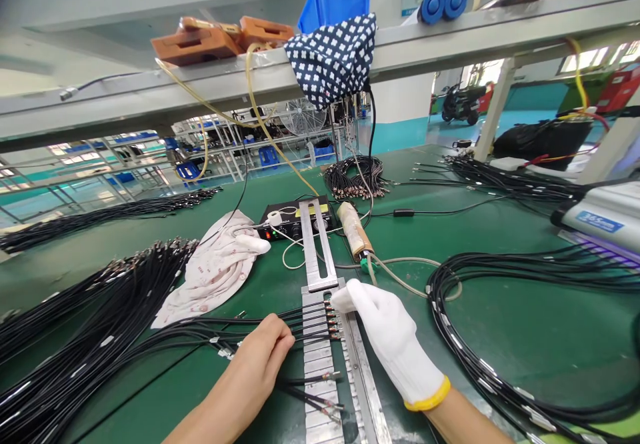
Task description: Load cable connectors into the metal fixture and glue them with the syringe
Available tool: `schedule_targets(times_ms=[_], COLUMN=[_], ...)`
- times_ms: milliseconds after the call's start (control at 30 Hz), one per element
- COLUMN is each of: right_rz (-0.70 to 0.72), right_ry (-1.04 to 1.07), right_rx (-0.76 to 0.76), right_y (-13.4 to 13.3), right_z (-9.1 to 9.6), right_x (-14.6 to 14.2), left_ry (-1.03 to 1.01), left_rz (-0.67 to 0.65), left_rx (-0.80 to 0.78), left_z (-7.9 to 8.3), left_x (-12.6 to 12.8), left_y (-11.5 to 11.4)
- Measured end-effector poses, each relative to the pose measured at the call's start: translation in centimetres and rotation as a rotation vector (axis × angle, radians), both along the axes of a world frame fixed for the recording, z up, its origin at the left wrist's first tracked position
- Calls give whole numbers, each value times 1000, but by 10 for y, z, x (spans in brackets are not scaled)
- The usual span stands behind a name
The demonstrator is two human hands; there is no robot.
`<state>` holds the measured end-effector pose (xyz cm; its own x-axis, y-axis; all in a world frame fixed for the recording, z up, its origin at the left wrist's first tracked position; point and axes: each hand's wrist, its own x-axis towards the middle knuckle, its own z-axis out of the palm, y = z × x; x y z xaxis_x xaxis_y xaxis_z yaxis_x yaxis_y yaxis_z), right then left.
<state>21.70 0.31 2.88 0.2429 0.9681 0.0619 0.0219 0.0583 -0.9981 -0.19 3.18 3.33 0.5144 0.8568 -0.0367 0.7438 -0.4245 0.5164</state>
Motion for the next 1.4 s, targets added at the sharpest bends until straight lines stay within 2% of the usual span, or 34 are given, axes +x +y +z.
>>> schedule_targets(times_ms=[100,267,533,600,700,800,900,1033,1133,1267,1400], right_rz=[12,24,100,129,171,134,54,-26,-53,-109,-118], right_ry=[-24,-104,-438,-571,-810,-1053,-1267,-1396,-1429,-1425,-1420], right_rx=[10,-23,-6,80,322,524,636,743,752,769,717], right_y=[-3,-4,-7,-11,-17,-20,-24,-29,-32,-33,-33], right_z=[3,-1,-11,-12,-16,-23,-23,-12,-7,-12,-22], right_x=[-1,0,0,-2,-8,-14,-22,-30,-34,-39,-42], left_ry=[15,8,-61,-79,-96,-76,-17,112,283,527,621], left_rz=[44,45,-71,-89,-103,-114,-136,-191,-241,-303,-350], left_rx=[-66,-89,-69,-52,-19,7,29,126,294,541,445], left_z=[6,4,-7,-10,-10,-8,-5,-5,-9,-12,-9], left_x=[4,6,-1,-2,-1,1,2,5,10,18,22], left_y=[0,1,4,5,5,4,3,1,-6,-20,-29])
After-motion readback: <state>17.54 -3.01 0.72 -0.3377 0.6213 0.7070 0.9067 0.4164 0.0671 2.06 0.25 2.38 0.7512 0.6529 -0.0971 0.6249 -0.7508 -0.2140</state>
